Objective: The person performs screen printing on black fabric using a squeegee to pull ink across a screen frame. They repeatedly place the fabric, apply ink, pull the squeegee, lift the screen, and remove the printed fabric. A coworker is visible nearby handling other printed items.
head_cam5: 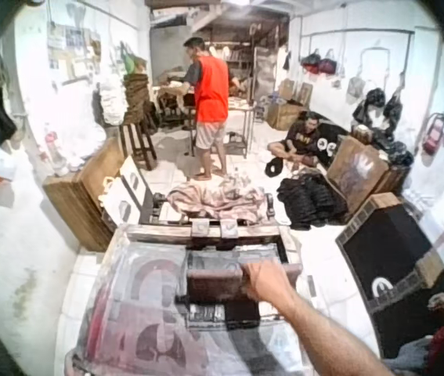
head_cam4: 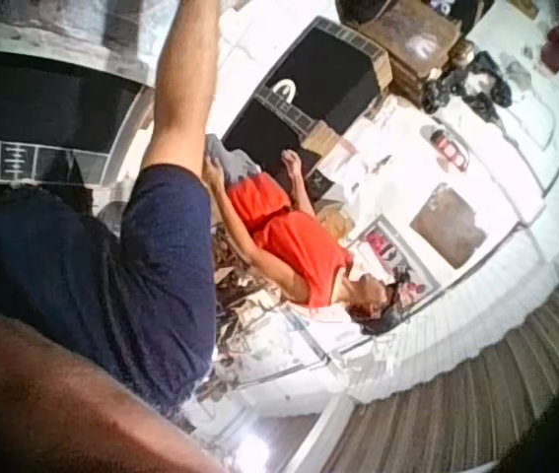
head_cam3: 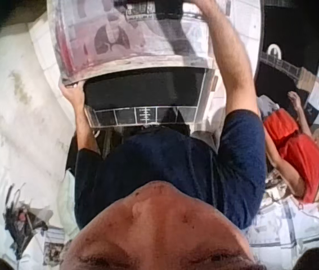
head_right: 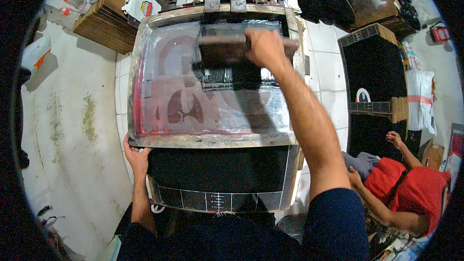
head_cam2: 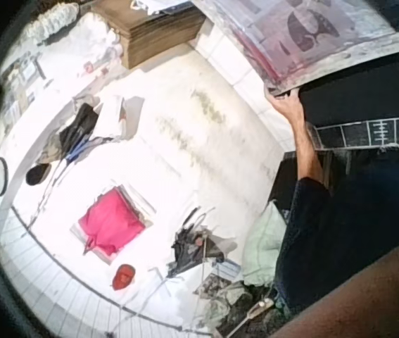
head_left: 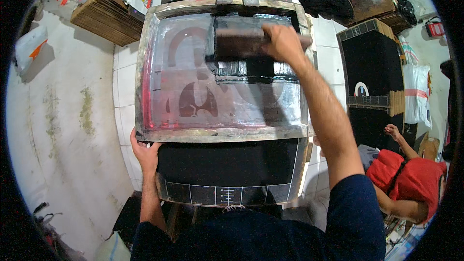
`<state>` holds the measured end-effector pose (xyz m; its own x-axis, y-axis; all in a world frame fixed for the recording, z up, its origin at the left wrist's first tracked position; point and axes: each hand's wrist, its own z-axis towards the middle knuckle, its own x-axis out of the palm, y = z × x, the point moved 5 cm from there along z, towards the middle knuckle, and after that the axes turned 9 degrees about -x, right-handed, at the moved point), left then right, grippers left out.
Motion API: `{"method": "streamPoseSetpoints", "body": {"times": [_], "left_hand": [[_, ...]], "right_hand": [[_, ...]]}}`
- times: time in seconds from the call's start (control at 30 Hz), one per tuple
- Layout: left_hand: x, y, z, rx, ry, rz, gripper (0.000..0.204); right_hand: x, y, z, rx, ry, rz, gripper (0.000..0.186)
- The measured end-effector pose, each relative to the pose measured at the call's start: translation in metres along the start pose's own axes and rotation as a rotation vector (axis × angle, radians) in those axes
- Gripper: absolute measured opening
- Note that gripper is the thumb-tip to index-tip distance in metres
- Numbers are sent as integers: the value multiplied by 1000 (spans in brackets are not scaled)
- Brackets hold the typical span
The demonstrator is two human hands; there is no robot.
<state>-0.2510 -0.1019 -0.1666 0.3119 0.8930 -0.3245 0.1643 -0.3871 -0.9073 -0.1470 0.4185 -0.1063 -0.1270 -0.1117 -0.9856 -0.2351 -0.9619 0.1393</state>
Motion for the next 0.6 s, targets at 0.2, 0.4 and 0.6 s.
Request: {"method": "streamPoseSetpoints", "body": {"times": [0.2, 0.4, 0.6], "left_hand": [[-2, -1, 0, -14, -8, 31, 92], [7, -18, -7, 47, 31, -25, 105], [0, -91, -30, 131, 25, 20, 122]], "right_hand": [[1, -61, 117, 64, 57, -131, 54], [-26, -10, 2, 80, -724, 97, 57], [-58, 163, -198, 186, -488, 202, 44]]}}
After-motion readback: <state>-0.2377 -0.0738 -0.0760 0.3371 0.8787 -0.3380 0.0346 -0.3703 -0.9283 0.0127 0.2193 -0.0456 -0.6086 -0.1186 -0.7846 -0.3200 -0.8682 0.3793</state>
